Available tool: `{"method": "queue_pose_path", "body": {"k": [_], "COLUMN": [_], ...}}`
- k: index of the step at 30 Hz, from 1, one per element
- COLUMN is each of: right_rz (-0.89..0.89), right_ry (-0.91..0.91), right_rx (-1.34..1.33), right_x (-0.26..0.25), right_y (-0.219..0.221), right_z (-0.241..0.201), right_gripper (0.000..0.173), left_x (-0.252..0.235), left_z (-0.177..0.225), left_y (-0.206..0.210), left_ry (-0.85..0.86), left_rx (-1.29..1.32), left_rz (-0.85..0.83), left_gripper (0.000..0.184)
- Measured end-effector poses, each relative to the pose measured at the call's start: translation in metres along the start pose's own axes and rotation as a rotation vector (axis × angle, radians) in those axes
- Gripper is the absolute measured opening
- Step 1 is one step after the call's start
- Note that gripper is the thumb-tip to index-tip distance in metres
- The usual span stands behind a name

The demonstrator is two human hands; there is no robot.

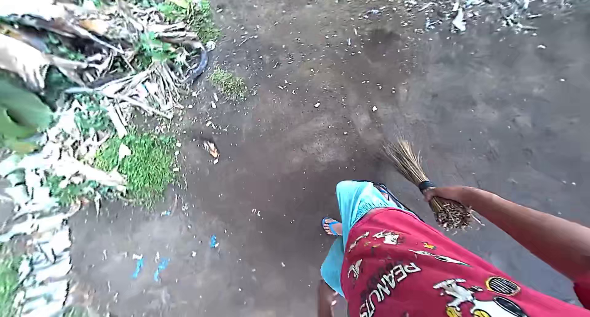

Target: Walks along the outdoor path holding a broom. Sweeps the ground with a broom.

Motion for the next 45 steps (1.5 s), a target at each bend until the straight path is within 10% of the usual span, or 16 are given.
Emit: {"method": "queue_pose_path", "body": {"k": [7,14,20,25,29,39,45], "right_rz": [-0.165,-0.164,-0.199,-0.214,-0.088,0.169,0.021], "right_ry": [0.109,0.255,-0.011,-0.416,-0.453,-0.072,0.328], "right_rx": [-0.475,-0.765,-0.883,-0.844,-0.711,-0.088,-0.044], "right_x": [0.08,0.052,-0.029,-0.066,-0.077,-0.016,0.084], "right_y": [0.107,0.167,0.107,0.015,-0.003,0.09,0.203], "right_z": [0.071,0.013,-0.201,-0.411,-0.481,-0.323,-0.241], "right_gripper": [0.025,0.036,0.044,0.038,0.029,0.061,0.041], "left_x": [-0.045,-0.034,-0.071,-0.06,-0.053,-0.074,-0.122], "left_z": [0.112,0.256,0.268,0.309,0.379,0.52,0.525], "left_y": [-0.26,-0.241,-0.177,-0.211,-0.262,-0.282,-0.289], "left_ry": [0.283,0.561,0.15,0.066,0.163,0.42,0.249], "left_rx": [0.363,0.164,-0.051,-0.138,-0.058,-0.075,-0.331], "left_rz": [0.397,0.203,-0.092,-0.088,0.059,-0.01,-0.192], "left_gripper": [0.046,0.042,0.043,0.04,0.041,0.038,0.039]}}
Point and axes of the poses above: each hand's wrist, its own x-axis away from the middle knuckle, its own y-axis out of the palm, z = x × y, the point moved 2 cm from there along -x, towards the middle knuckle, and after that the axes turned 3 degrees about -y, right-handed, at the moved point
